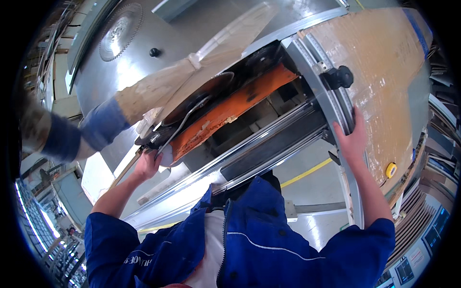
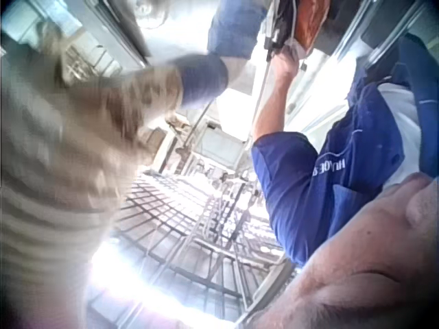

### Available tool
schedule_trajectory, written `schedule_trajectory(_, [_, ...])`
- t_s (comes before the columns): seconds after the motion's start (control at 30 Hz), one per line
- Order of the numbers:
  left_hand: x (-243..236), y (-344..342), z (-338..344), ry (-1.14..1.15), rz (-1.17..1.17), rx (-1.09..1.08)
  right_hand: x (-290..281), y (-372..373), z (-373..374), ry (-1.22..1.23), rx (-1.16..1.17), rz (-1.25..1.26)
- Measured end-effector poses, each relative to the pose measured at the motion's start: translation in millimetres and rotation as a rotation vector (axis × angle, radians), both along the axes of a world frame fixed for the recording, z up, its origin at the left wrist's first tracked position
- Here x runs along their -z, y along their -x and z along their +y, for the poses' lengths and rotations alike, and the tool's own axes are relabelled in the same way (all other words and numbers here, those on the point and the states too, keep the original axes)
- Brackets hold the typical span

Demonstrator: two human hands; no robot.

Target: The person removes a circular saw blade from a table saw, places it on the table, and installs a new blade. They secure the blade with a nut and tighten it using a wrench. The person then adjusts the saw's fence and moves a long piece of wood.

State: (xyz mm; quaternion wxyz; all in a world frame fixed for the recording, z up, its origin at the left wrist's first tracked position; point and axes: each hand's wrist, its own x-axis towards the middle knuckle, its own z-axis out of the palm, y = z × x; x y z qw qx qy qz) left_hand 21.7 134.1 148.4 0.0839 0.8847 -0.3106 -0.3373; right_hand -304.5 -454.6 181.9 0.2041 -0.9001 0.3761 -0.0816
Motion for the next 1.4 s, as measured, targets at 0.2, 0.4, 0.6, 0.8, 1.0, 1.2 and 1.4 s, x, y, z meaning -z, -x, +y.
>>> schedule_trajectory(0.2, [18.0,0.8,4.5,0.116,-0.053,0.010,-1.0,-3.3,-1.5,-0.029,0.016,-0.011])
schedule_trajectory(0.4, [14.0,2.0,10.5,0.073,-0.063,0.028,-10.4,-7.1,3.6,-0.008,0.010,-0.009])
schedule_trajectory(0.6, [3.2,0.0,-2.7,0.047,-0.061,0.027,-9.6,-8.3,5.2,0.031,0.017,-0.005])
schedule_trajectory(0.8, [4.1,1.1,-0.4,0.046,-0.045,0.014,-7.5,-8.7,1.9,-0.007,0.007,-0.029])
schedule_trajectory(1.0, [4.4,4.2,-0.7,-0.008,-0.001,-0.049,-2.2,-4.0,1.0,-0.017,0.006,-0.048])
schedule_trajectory(1.2, [20.2,3.3,8.5,0.020,-0.006,-0.031,-5.4,2.8,-2.5,-0.064,0.039,-0.045])
schedule_trajectory(1.4, [18.5,7.1,15.2,0.055,-0.081,0.017,3.0,-0.2,1.2,-0.007,0.027,-0.065])
